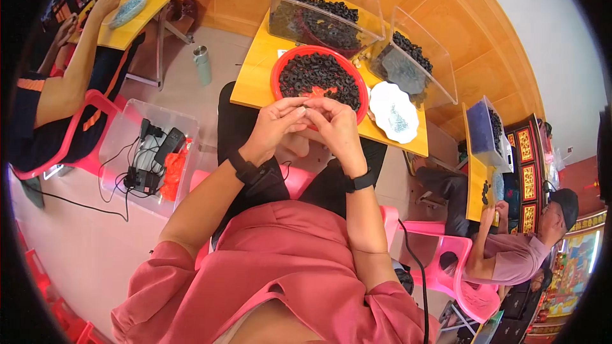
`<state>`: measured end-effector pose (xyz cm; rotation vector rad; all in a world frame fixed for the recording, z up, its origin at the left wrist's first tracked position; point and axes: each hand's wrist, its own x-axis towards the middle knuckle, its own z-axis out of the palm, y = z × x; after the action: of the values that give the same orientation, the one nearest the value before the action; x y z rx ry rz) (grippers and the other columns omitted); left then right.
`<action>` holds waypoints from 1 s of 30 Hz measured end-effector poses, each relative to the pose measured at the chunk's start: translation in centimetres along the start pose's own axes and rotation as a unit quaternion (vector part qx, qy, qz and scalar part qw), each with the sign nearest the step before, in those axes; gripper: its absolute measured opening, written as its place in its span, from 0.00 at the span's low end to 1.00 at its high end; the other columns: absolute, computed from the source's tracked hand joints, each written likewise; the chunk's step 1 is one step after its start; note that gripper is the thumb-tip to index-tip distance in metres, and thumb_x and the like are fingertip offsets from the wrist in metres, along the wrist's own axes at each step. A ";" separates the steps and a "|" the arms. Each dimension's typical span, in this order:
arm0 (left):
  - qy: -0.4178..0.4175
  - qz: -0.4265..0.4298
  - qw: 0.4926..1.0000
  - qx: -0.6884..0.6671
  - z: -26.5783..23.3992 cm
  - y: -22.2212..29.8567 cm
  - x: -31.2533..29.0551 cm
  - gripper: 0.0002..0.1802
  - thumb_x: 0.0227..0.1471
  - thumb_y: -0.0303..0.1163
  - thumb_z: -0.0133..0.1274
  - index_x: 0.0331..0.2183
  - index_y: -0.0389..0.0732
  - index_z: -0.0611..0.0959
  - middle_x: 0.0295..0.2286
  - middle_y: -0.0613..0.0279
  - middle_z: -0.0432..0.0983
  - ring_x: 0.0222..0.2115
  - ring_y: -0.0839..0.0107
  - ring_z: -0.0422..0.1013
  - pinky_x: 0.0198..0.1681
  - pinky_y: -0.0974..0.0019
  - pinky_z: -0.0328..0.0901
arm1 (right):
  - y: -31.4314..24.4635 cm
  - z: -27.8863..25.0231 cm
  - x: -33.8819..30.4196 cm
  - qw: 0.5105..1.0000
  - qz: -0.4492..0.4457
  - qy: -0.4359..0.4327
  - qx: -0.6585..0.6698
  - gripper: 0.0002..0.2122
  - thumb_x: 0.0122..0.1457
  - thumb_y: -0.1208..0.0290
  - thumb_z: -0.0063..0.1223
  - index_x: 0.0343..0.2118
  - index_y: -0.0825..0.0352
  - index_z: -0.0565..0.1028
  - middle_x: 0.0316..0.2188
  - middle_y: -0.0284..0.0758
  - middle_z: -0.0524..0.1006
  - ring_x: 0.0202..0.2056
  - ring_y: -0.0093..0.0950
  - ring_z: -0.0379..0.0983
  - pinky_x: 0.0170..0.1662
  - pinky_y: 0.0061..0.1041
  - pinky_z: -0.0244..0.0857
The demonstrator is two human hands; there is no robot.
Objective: Sorting small black industrial components by hand from a red bowl into clear storage containers.
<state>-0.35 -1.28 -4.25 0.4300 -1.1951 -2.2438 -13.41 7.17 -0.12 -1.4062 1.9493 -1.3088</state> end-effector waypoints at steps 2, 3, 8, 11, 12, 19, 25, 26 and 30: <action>0.000 0.004 1.000 -0.001 -0.2 -0.3 0.2 0.17 0.58 0.32 0.48 0.48 0.38 0.74 0.36 0.63 0.77 0.34 0.77 0.74 0.40 0.75 0.68 | -0.4 0.2 -0.3 1.000 0.013 0.011 0.017 0.07 0.53 0.75 0.55 0.33 0.72 0.78 0.24 0.37 0.78 0.24 0.20 0.72 0.29 0.21 0.67; 0.000 0.010 1.000 -0.004 -0.3 -0.4 0.3 0.17 0.57 0.32 0.49 0.48 0.38 0.75 0.35 0.63 0.77 0.33 0.77 0.74 0.39 0.76 0.68 | -0.6 0.1 -0.5 1.000 0.014 0.010 0.017 0.07 0.53 0.75 0.55 0.33 0.72 0.78 0.24 0.37 0.78 0.24 0.20 0.72 0.29 0.21 0.67; 0.009 -0.003 1.000 0.013 -0.9 -0.1 0.5 0.13 0.58 0.34 0.48 0.42 0.38 0.76 0.34 0.63 0.77 0.33 0.77 0.74 0.37 0.75 0.67 | 0.3 -3.2 -0.9 0.995 0.023 0.086 -0.047 0.05 0.53 0.76 0.54 0.29 0.71 0.78 0.22 0.38 0.78 0.24 0.24 0.75 0.29 0.22 0.68; 0.018 -0.008 1.000 0.020 -0.9 0.2 0.5 0.12 0.59 0.36 0.46 0.39 0.39 0.77 0.34 0.62 0.78 0.32 0.78 0.74 0.37 0.76 0.67 | 1.0 -5.3 -0.7 0.945 0.063 0.072 -0.312 0.05 0.48 0.72 0.58 0.25 0.67 0.79 0.21 0.42 0.78 0.26 0.38 0.76 0.31 0.33 0.69; 0.022 -0.010 0.999 0.023 -0.9 0.2 0.5 0.12 0.59 0.37 0.46 0.38 0.39 0.77 0.34 0.62 0.78 0.32 0.78 0.74 0.36 0.77 0.66 | 1.0 -5.6 -0.6 0.940 0.086 0.067 -0.323 0.05 0.46 0.69 0.60 0.23 0.65 0.80 0.21 0.41 0.78 0.27 0.40 0.76 0.32 0.36 0.69; 0.005 -0.002 0.999 0.049 -1.2 -0.3 0.6 0.13 0.59 0.36 0.46 0.42 0.39 0.77 0.31 0.65 0.77 0.29 0.81 0.72 0.35 0.78 0.65 | 3.4 -4.0 1.6 0.941 0.050 0.028 -0.333 0.04 0.43 0.69 0.60 0.21 0.63 0.80 0.21 0.42 0.77 0.28 0.41 0.75 0.32 0.38 0.69; -0.013 0.015 0.999 0.050 -1.3 -0.2 0.6 0.16 0.58 0.34 0.47 0.46 0.38 0.77 0.30 0.67 0.76 0.28 0.82 0.70 0.36 0.78 0.64 | 3.7 -5.2 1.5 0.934 0.054 0.029 -0.351 0.05 0.44 0.71 0.60 0.24 0.65 0.81 0.20 0.39 0.78 0.25 0.34 0.76 0.31 0.30 0.69; -0.011 0.011 0.998 0.059 -1.3 -0.2 0.5 0.16 0.58 0.34 0.47 0.47 0.39 0.77 0.30 0.67 0.76 0.28 0.82 0.70 0.36 0.78 0.64 | 3.8 -5.5 1.4 0.929 0.051 -0.011 -0.366 0.05 0.44 0.71 0.60 0.24 0.65 0.80 0.20 0.39 0.78 0.25 0.34 0.76 0.31 0.30 0.69; -0.019 0.008 0.998 0.063 -0.9 0.2 0.4 0.16 0.58 0.33 0.47 0.46 0.39 0.76 0.31 0.67 0.76 0.29 0.82 0.70 0.36 0.78 0.64 | 4.0 -6.2 2.0 0.936 0.034 -0.080 -0.340 0.05 0.43 0.71 0.61 0.24 0.65 0.81 0.21 0.40 0.78 0.25 0.35 0.76 0.31 0.30 0.69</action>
<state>-0.16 -2.23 -4.64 0.4264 -1.3596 -2.1795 -20.96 8.42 -0.21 -1.6469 2.4218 -0.4588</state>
